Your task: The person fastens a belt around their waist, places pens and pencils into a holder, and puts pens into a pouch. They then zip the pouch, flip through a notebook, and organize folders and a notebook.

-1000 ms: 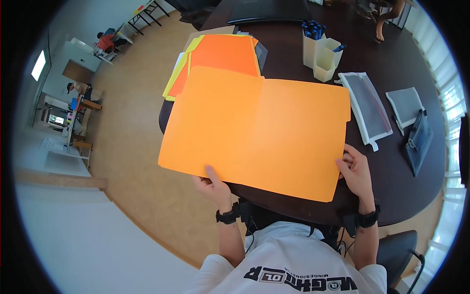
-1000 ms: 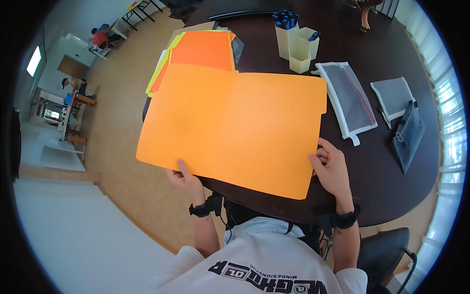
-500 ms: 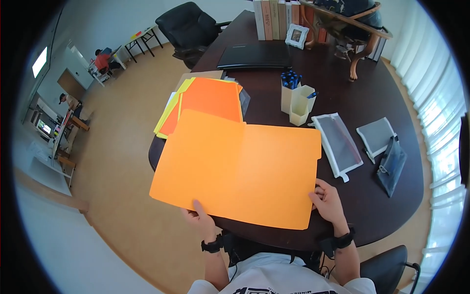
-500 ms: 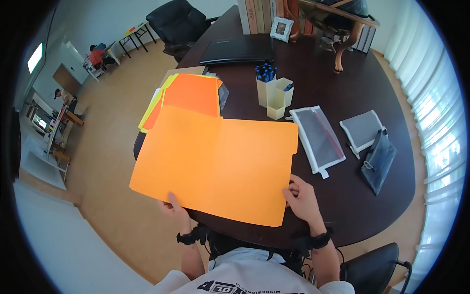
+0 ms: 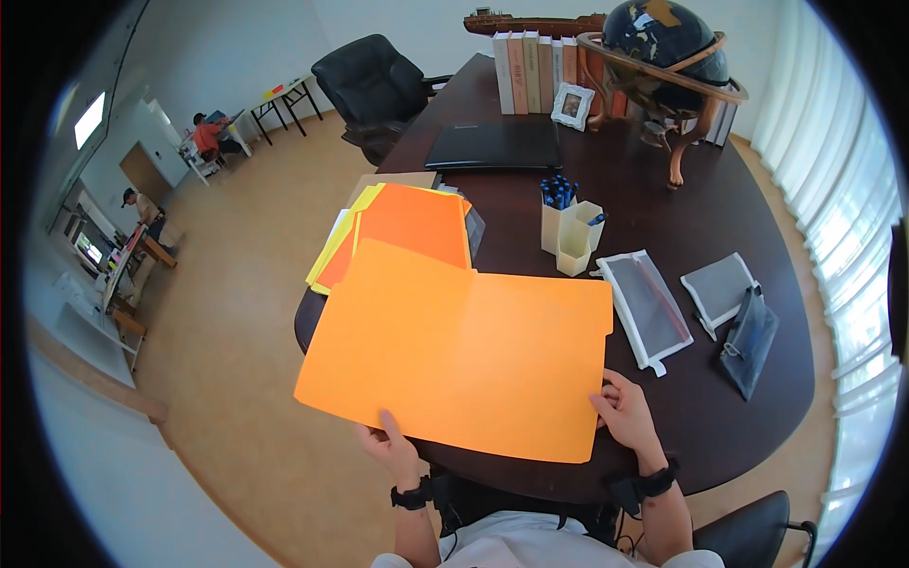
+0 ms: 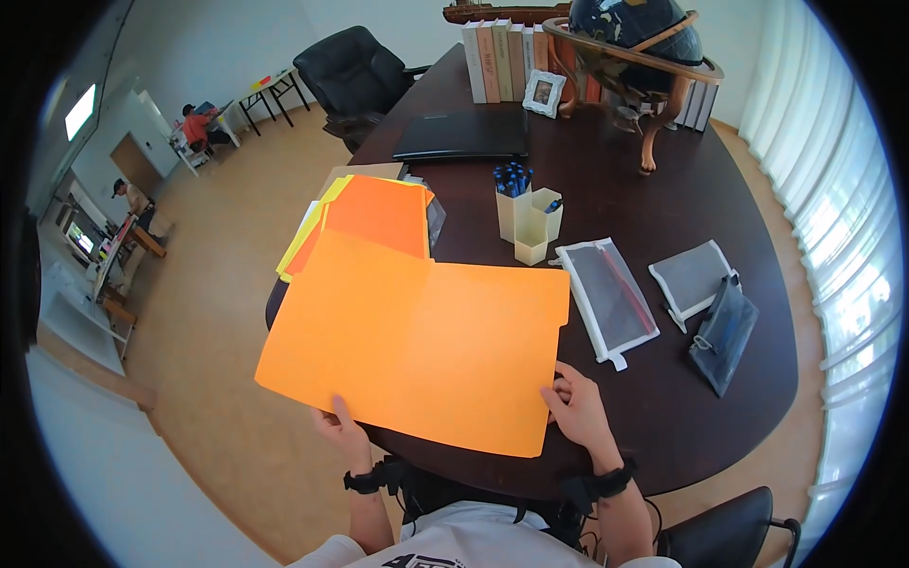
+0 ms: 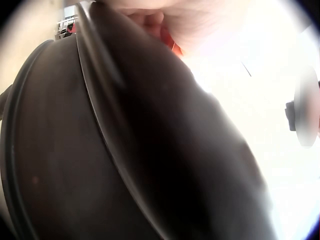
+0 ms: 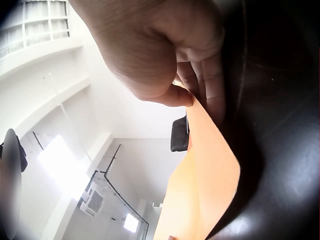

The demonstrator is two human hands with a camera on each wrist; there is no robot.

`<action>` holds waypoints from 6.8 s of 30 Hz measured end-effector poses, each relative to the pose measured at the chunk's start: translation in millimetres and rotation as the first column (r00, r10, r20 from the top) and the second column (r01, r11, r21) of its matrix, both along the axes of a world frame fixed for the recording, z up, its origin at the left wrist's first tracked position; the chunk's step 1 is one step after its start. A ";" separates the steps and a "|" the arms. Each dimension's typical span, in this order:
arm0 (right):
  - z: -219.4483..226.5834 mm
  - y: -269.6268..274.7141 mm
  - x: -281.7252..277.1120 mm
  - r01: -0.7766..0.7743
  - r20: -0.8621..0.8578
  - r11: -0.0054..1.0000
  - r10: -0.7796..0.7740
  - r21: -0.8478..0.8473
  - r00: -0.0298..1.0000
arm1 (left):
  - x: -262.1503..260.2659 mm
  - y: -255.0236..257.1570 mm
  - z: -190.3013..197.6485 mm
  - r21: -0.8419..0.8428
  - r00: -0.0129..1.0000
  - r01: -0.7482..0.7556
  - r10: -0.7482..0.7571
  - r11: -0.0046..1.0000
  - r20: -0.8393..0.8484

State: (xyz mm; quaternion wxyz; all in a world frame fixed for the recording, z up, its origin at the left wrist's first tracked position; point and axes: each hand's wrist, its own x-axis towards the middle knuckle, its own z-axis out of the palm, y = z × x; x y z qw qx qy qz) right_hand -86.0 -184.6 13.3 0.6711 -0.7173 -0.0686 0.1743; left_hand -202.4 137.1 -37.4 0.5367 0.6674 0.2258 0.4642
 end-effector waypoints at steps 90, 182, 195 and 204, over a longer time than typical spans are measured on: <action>3.7 -5.1 0.8 0.006 -0.018 0.997 -0.004 0.080 1.000 | 3.9 -33.2 24.9 0.453 0.920 0.301 -0.131 0.839 -0.368; -6.3 -15.9 2.4 0.241 0.330 0.928 -0.330 0.284 0.884 | 131.4 63.0 58.8 0.780 0.779 0.625 0.039 0.008 -0.625; -6.3 -4.3 -1.1 0.134 0.170 0.969 -0.171 0.209 0.970 | 106.5 61.2 111.0 0.954 0.972 0.224 0.023 0.201 -0.233; -16.8 -0.2 -0.3 0.076 0.205 0.995 -0.088 0.066 0.975 | 44.1 -33.6 133.5 0.884 0.921 0.381 -0.193 0.270 -0.338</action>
